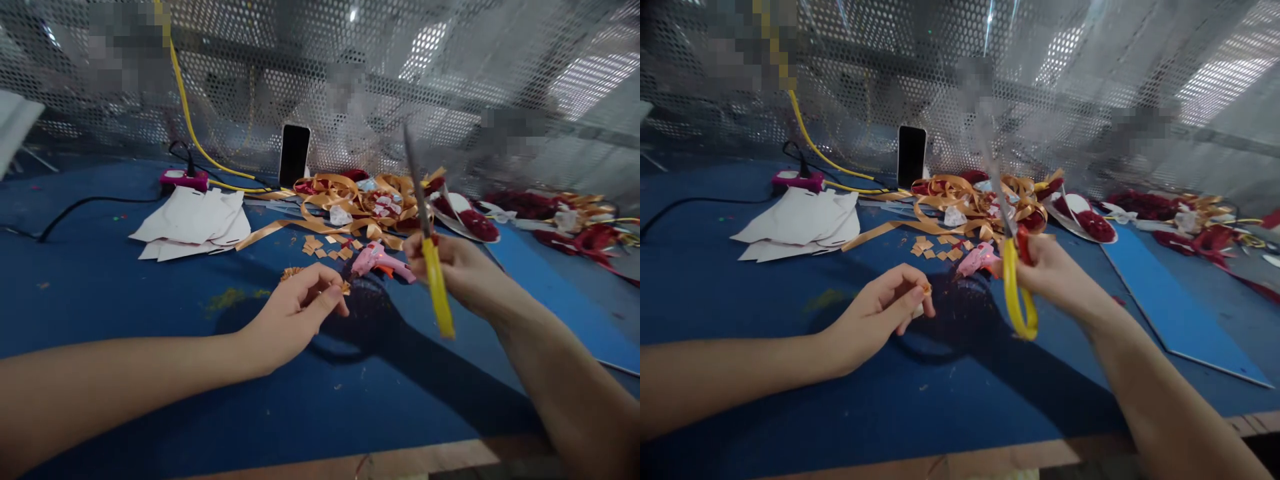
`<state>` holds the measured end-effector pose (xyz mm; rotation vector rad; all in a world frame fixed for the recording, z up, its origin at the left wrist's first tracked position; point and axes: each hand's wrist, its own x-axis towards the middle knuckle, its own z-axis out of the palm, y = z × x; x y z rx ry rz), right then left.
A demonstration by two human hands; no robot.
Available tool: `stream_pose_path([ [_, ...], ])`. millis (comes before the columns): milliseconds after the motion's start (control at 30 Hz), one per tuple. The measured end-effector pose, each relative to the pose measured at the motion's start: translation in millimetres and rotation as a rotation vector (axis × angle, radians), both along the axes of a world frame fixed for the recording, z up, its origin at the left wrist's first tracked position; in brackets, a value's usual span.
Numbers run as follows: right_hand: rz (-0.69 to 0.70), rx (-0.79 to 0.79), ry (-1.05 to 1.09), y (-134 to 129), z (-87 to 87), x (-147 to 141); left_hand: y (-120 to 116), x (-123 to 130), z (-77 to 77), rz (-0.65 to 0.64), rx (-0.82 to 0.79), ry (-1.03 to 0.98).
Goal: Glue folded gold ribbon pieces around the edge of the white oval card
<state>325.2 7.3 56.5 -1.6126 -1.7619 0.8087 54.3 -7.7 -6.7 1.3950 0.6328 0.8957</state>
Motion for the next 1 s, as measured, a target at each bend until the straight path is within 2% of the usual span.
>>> stream_pose_path([
  [100, 0.061, -0.035, -0.220, -10, -9.3, -8, -1, -1, 0.6, -0.012, 0.005, -0.059],
  [200, 0.138, 0.062, -0.387, -16, -11.4, -17, -2, -1, -0.3, -0.001, 0.010, -0.113],
  [400, 0.239, 0.267, -0.380, -19, -9.2, -20, -4, -1, 1.2, 0.033, 0.004, -0.121],
  [533, 0.304, 0.329, -0.479, -20, -21.1, -18, -4, 1, 0.9, 0.022, 0.024, -0.182],
  [633, 0.283, 0.375, -0.570, -21, -29.0, -19, -5, 1, -0.2, 0.043, 0.043, -0.176],
  [733, 0.271, 0.418, -0.625, -21, -29.9, -21, -6, -1, -0.8, 0.038, 0.076, -0.180],
  [1000, 0.379, 0.496, -0.688, -19, -31.0, -20, -6, -5, -5.8, 0.069, 0.121, -0.153],
])
